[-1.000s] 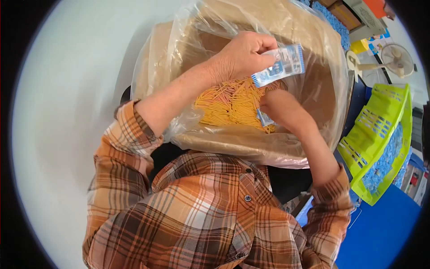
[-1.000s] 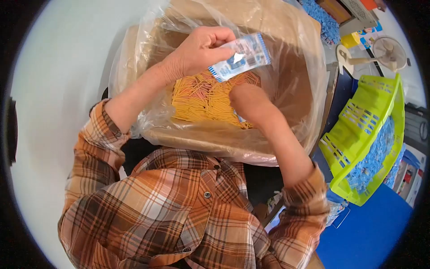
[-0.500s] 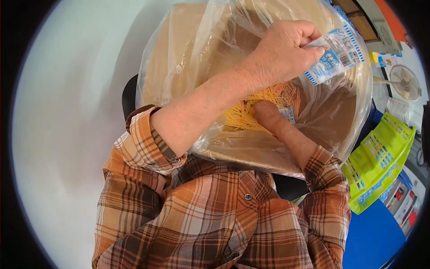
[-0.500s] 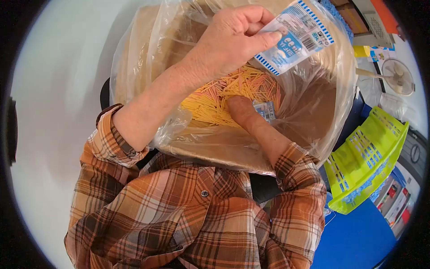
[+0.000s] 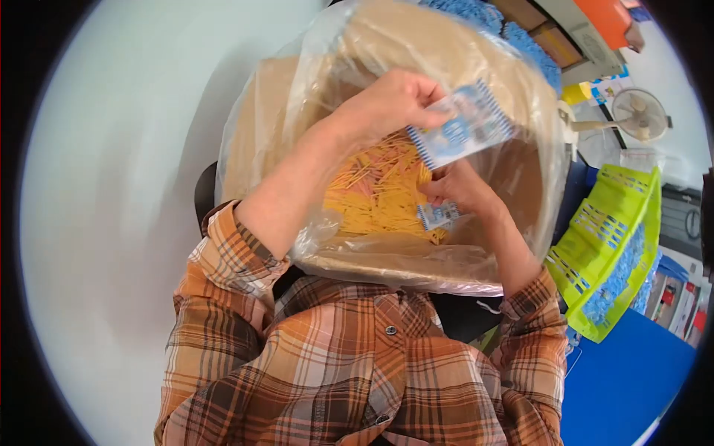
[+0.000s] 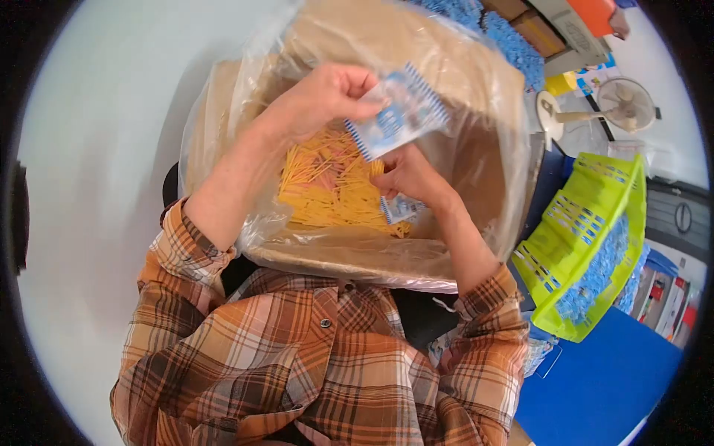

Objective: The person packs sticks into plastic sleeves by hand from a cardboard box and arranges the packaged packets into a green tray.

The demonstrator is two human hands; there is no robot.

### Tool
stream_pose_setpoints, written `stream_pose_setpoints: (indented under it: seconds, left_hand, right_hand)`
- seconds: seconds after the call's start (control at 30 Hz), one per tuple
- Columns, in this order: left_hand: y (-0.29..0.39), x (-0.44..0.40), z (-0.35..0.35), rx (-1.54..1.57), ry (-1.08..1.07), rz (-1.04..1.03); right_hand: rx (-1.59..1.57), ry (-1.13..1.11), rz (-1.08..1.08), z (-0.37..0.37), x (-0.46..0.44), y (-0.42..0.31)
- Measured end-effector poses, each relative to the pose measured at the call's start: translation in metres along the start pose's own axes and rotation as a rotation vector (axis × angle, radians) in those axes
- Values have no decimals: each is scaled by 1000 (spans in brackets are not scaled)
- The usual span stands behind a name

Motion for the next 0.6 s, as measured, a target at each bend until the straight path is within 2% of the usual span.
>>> stream_pose_setpoints:
  seconds: [0.07, 0.1, 0.2, 0.33, 0.37, 0.47, 0.57, 0.6]
  left_hand:
    - [-1, 7, -3, -100, -113, 79]
    - [-3, 8, -8, -153, -163, 119]
    - [-27, 2, -24, -103, -450, 233]
    - [-21, 5, -45, -146, -398, 199]
    - [-24, 4, -47, -164, -374, 159]
    - [-22, 4, -52, -278, -349, 102]
    - [-20, 4, -52, -406, -373, 51]
    - [-18, 4, -55, -448, -382, 33]
  right_hand:
    - [-238, 152, 123, 7, 32, -31]
    - [-322, 142, 179, 11, 42, -39]
    - [-422, 282, 287, 10, 56, -40]
    - [-517, 318, 378, -5, 71, -48]
    - [-445, 370, 361, -8, 74, -49]
    - [-47, 444, 548, -2, 74, -31]
    - [0, 511, 453, -10, 82, -33]
    - [78, 594, 514, -13, 87, -40]
Point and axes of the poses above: each hand's wrist, its own x-axis away from the middle knuckle, its own z-axis out of the back of the hand, y = z × x, the point moved 1 cm from there along -x, towards the middle knuckle, and after that the axes turned 12 degrees about -y, right-handed, at the moved point
